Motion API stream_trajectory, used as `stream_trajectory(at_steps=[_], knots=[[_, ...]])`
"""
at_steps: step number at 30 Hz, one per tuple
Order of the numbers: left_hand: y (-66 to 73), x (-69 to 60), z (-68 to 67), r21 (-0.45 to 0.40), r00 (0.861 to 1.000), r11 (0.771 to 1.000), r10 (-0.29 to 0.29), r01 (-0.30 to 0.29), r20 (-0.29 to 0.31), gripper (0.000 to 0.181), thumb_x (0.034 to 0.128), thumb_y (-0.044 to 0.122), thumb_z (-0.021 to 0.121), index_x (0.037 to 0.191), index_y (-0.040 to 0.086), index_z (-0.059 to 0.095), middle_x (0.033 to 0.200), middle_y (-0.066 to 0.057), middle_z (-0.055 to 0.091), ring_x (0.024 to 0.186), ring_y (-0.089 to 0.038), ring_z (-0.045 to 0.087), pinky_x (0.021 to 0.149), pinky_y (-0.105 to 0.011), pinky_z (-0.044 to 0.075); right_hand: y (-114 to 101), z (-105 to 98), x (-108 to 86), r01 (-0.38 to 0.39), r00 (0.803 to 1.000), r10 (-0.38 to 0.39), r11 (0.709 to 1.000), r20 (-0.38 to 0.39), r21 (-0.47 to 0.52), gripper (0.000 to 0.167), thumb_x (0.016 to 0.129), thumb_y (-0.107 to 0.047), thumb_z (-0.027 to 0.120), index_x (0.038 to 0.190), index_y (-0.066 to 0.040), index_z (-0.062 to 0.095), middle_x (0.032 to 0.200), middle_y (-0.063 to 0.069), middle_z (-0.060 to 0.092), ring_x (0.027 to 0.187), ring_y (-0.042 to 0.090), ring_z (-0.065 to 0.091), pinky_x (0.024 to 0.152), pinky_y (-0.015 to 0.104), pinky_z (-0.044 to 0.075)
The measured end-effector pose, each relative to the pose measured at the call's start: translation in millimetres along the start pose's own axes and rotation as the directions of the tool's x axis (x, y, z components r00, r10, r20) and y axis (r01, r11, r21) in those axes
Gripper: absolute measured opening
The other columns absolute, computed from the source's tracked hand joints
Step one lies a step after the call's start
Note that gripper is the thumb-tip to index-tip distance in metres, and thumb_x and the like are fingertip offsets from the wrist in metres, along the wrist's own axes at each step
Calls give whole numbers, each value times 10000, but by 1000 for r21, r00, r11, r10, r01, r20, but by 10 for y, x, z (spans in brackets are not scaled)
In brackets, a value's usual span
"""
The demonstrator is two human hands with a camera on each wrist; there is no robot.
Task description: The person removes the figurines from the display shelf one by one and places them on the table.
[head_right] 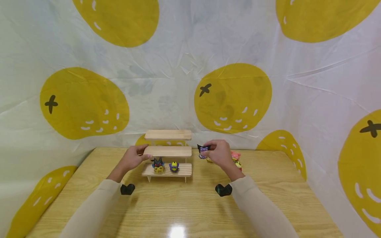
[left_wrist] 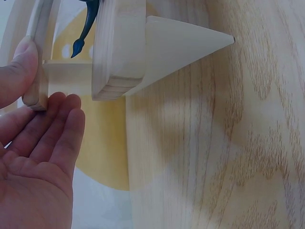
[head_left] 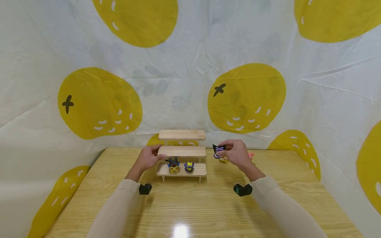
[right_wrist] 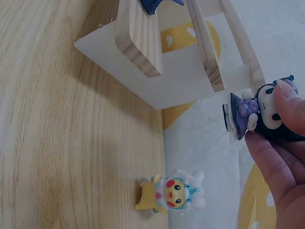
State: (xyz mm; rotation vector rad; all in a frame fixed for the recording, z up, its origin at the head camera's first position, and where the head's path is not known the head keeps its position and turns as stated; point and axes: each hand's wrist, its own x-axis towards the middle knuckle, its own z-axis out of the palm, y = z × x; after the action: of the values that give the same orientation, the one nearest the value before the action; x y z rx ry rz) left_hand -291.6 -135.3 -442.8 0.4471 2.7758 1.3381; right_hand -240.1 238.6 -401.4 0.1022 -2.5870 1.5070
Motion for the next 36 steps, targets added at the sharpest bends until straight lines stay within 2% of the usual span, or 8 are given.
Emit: stream_trajectory(at_steps=[6,14,20,24,36], knots=[[4,-11,3,1,1000,1000,6,-6,4,657,1023,216,688,1557,-60,423,1511,-273,553,1354,-450,584,1074,-547,539,44,-20,-8,-3,1000,3,1000,-7,-19,249,873,-66,834,1113,-13,798,1057,203,784,843,161,725,671,281,593],[-2,-9,-7,12,1000,1000,-6,6,1,657,1021,226,691,1562,-39,429,1520,-258,551,1348,-434,590,1083,-552,529,88,-63,-23,-2,1000,2,999,-4,-35,240,895,-72,818,1125,-10,792,1058,196,791,844,153,725,676,250,577],[-6,-3,-9,13,1000,1000,4,-4,-1,654,1022,222,691,1556,-50,432,1498,-266,569,1336,-435,600,1073,-548,538,117,-85,-49,-16,1000,15,999,-9,-41,246,900,-57,809,1138,3,784,1059,207,791,840,166,741,679,284,582],[-12,2,-4,6,1000,1000,10,-10,-1,648,1025,215,685,1554,-59,429,1486,-269,578,1329,-434,605,1065,-540,545,140,-95,-60,-16,1000,15,998,-19,-63,250,899,-78,815,1137,-4,788,1060,199,795,870,192,746,679,265,568],[-5,4,1,13,1000,1000,-7,7,5,661,1020,230,694,1561,-41,429,1519,-255,554,1351,-427,590,1089,-549,526,223,-123,-89,-1,999,-2,998,-40,-59,256,872,-83,841,1109,1,797,987,168,812,951,253,749,742,272,559]])
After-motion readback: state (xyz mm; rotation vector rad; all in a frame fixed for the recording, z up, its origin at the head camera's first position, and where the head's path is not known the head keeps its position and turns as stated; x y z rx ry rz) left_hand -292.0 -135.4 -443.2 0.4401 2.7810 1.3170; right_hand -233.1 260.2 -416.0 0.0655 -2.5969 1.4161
